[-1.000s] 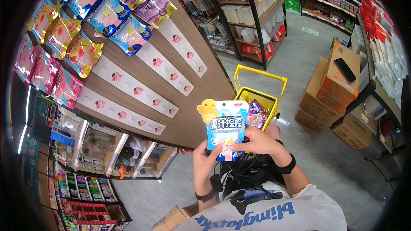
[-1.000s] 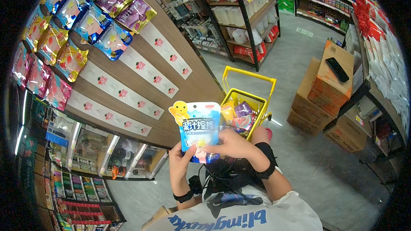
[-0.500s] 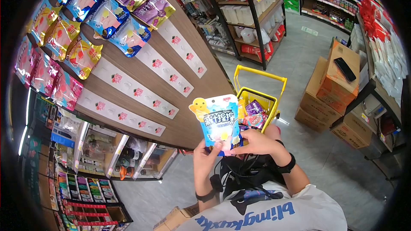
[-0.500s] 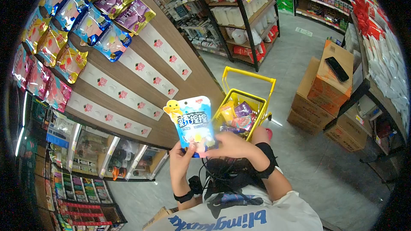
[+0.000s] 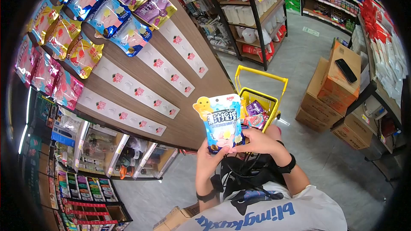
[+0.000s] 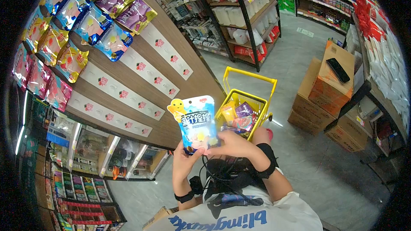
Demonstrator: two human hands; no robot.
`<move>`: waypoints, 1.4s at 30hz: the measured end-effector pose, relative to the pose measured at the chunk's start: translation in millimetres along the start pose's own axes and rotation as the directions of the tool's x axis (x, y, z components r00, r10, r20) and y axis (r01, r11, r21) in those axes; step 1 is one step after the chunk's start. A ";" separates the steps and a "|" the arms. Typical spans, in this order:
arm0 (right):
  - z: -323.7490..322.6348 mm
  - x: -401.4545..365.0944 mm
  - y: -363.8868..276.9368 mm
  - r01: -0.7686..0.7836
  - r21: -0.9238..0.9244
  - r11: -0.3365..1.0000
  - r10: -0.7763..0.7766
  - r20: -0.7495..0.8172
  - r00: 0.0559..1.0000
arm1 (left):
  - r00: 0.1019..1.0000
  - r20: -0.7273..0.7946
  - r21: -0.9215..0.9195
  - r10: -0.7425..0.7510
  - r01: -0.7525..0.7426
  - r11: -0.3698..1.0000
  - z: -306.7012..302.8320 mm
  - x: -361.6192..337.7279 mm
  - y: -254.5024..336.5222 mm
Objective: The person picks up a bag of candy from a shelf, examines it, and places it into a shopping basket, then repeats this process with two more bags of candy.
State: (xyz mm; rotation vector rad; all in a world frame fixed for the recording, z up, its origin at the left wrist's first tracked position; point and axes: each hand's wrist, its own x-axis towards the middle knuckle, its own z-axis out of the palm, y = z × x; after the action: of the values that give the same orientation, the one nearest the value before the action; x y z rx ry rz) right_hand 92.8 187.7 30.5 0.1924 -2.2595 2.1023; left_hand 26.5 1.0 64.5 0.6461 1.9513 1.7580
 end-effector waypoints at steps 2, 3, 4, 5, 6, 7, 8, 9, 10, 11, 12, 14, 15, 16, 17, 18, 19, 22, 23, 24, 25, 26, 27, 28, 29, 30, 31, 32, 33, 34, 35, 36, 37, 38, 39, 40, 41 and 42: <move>-1.4 -0.3 -1.3 -0.045 0.013 0.999 0.045 0.028 0.999 | 1.000 0.004 -0.004 -0.001 0.001 1.000 1.1 0.0 1.3; -2.4 -0.4 -1.1 -0.065 0.015 0.998 0.065 0.038 0.997 | 1.000 0.011 -0.020 -0.001 0.001 1.000 2.4 0.1 2.7; -3.0 -0.1 -1.1 -0.085 0.016 0.996 0.084 0.050 0.995 | 1.000 0.017 -0.037 -0.001 0.001 0.999 3.9 -0.1 4.5; -2.5 0.0 -1.5 -0.093 0.037 0.995 0.091 0.040 0.995 | 1.000 0.020 -0.052 -0.001 0.002 0.999 4.5 -0.5 5.4; -1.5 -0.1 -2.1 -0.099 0.058 0.993 0.098 0.030 0.995 | 0.999 0.043 -0.031 -0.006 0.007 0.999 3.0 0.1 2.1; -0.7 0.1 -2.3 -0.105 0.079 0.991 0.104 0.020 0.994 | 0.998 0.066 -0.009 -0.012 0.012 1.000 0.3 1.4 -4.2; -0.7 0.4 -1.7 -0.076 0.076 0.994 0.075 0.004 0.997 | 0.996 0.089 0.013 -0.018 0.017 1.000 -1.4 1.9 -7.5; -1.3 0.5 -0.6 -0.046 0.073 0.996 0.047 -0.013 0.999 | 0.996 0.090 0.017 -0.020 0.018 1.000 -1.0 1.7 -7.6; -1.9 0.7 0.4 -0.016 0.068 0.998 0.018 -0.030 0.999 | 0.996 0.092 0.021 -0.021 0.019 1.000 0.4 1.8 -7.8; -1.7 1.0 1.1 -0.026 0.075 0.997 0.030 -0.049 0.998 | 0.995 0.094 0.024 -0.022 0.020 1.000 1.2 2.0 -7.8; -1.5 1.0 2.0 -0.037 0.083 0.996 0.043 -0.069 0.997 | 0.994 0.103 -0.019 -0.039 0.041 0.999 1.5 2.0 -8.0; -5.3 0.3 -1.9 -0.092 0.076 0.993 0.100 -0.112 0.989 | 0.990 0.124 -0.106 -0.071 0.084 0.991 1.9 1.9 -8.8; -10.3 -1.1 -9.8 -0.135 0.063 0.989 0.142 -0.136 0.980 | 0.993 0.099 -0.064 -0.067 0.073 0.995 -0.1 2.5 -11.9; -14.5 -1.5 -14.2 -0.178 0.050 0.983 0.184 -0.161 0.970 | 0.995 0.073 -0.021 -0.062 0.064 0.998 -4.9 3.8 -17.9; -17.9 -0.9 -13.2 -0.203 0.093 0.975 0.219 -0.206 0.954 | 0.997 0.046 0.022 -0.057 0.056 0.998 -9.7 5.3 -22.9; -23.2 -0.4 9.8 -0.217 0.143 0.966 0.246 -0.240 0.939 | 0.997 0.048 0.031 -0.067 0.065 0.997 -14.0 6.8 -25.2; -29.9 1.3 50.0 -0.227 0.194 0.954 0.275 -0.272 0.922 | 0.996 0.050 0.040 -0.077 0.075 0.996 -18.9 7.9 -26.9; -42.6 0.3 72.8 -0.204 0.343 0.917 0.316 -0.312 0.896 | 0.994 0.046 0.047 -0.104 0.101 0.994 -36.2 10.7 -38.4; -49.7 -0.2 92.3 -0.244 0.358 0.901 0.365 -0.322 0.873 | 0.993 0.032 0.036 -0.110 0.109 0.993 -40.8 11.0 -41.4; -55.9 -0.1 107.0 -0.284 0.373 0.883 0.412 -0.332 0.848 | 0.993 0.018 0.024 -0.117 0.116 0.993 -44.2 11.6 -42.4; -58.8 0.5 112.8 -0.330 0.415 0.848 0.475 -0.320 0.820 | 0.992 -0.008 0.043 -0.128 0.128 0.991 -45.8 10.8 -36.5; -59.6 1.8 118.8 -0.295 0.452 0.842 0.455 -0.301 0.838 | 0.993 -0.014 0.032 -0.117 0.118 0.993 -48.7 10.9 -37.3; -58.7 3.9 124.4 -0.261 0.491 0.832 0.434 -0.281 0.856 | 0.994 -0.022 0.022 -0.107 0.107 0.994 -52.2 11.0 -38.9; -57.9 5.8 133.8 -0.228 0.530 0.817 0.413 -0.261 0.873 | 0.995 -0.030 0.014 -0.099 0.099 0.995 -55.4 9.9 -39.6; -63.9 8.4 157.5 -0.487 0.401 0.776 0.609 -0.275 0.744 | 0.994 -0.039 0.009 -0.100 0.101 0.995 -58.3 8.8 -39.1; -61.6 10.7 157.6 -0.548 0.384 0.743 0.655 -0.246 0.714 | 0.994 -0.047 0.004 -0.101 0.101 0.995 -60.9 8.1 -38.8; -59.3 13.0 157.9 -0.608 0.363 0.706 0.699 -0.219 0.681 | 0.993 -0.056 -0.003 -0.103 0.103 0.995 -62.7 7.3 -38.8; -57.7 14.7 157.7 -0.665 0.340 0.665 0.741 -0.194 0.643 | 0.992 -0.065 -0.011 -0.107 0.106 0.994 -64.0 7.0 -38.8; -55.2 15.4 171.6 -0.645 0.378 0.664 0.735 -0.171 0.657 | 0.991 -0.074 -0.020 -0.111 0.110 0.994 -65.4 6.9 -38.7; -52.1 17.9 190.9 -0.640 0.423 0.642 0.746 -0.152 0.648 | 0.990 -0.081 -0.027 -0.116 0.114 0.993 -67.0 6.4 -38.9; -49.1 21.2 213.0 -0.634 0.467 0.617 0.757 -0.133 0.640 | 0.989 -0.085 -0.036 -0.118 0.115 0.993 -68.1 6.3 -39.8; -45.6 23.4 230.5 -0.625 0.511 0.590 0.767 -0.114 0.631 | 0.989 -0.088 -0.045 -0.120 0.116 0.992 -68.8 7.1 -41.1; -41.1 24.0 242.8 -0.611 0.546 0.573 0.778 -0.129 0.614 | 0.989 -0.089 -0.054 -0.122 0.117 0.992 -69.1 7.8 -42.2; -37.2 23.5 255.0 -0.596 0.580 0.555 0.790 -0.144 0.596 | 0.988 -0.088 -0.054 -0.125 0.121 0.991 -69.2 8.4 -42.5; -34.6 21.7 258.5 -0.579 0.613 0.537 0.802 -0.160 0.576 | 0.988 -0.087 -0.054 -0.129 0.125 0.991 -68.8 8.6 -42.6; -33.3 19.1 261.8 -0.578 0.609 0.543 0.799 -0.165 0.578 | 0.987 -0.087 -0.055 -0.133 0.129 0.990 -68.6 8.9 -43.0; -32.0 17.2 265.2 -0.577 0.605 0.549 0.797 -0.169 0.580 | 0.988 -0.084 -0.058 -0.132 0.128 0.990 -68.7 9.2 -44.6; -31.3 16.4 267.1 -0.577 0.600 0.554 0.794 -0.172 0.583 | 0.988 -0.083 -0.061 -0.131 0.126 0.990 -69.1 9.6 -46.4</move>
State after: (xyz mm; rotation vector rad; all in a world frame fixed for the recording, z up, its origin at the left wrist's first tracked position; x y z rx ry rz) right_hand 41.8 236.2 -229.6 -1.2893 -1.6019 2.6544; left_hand -25.2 -52.1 25.2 0.4219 1.9470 1.7801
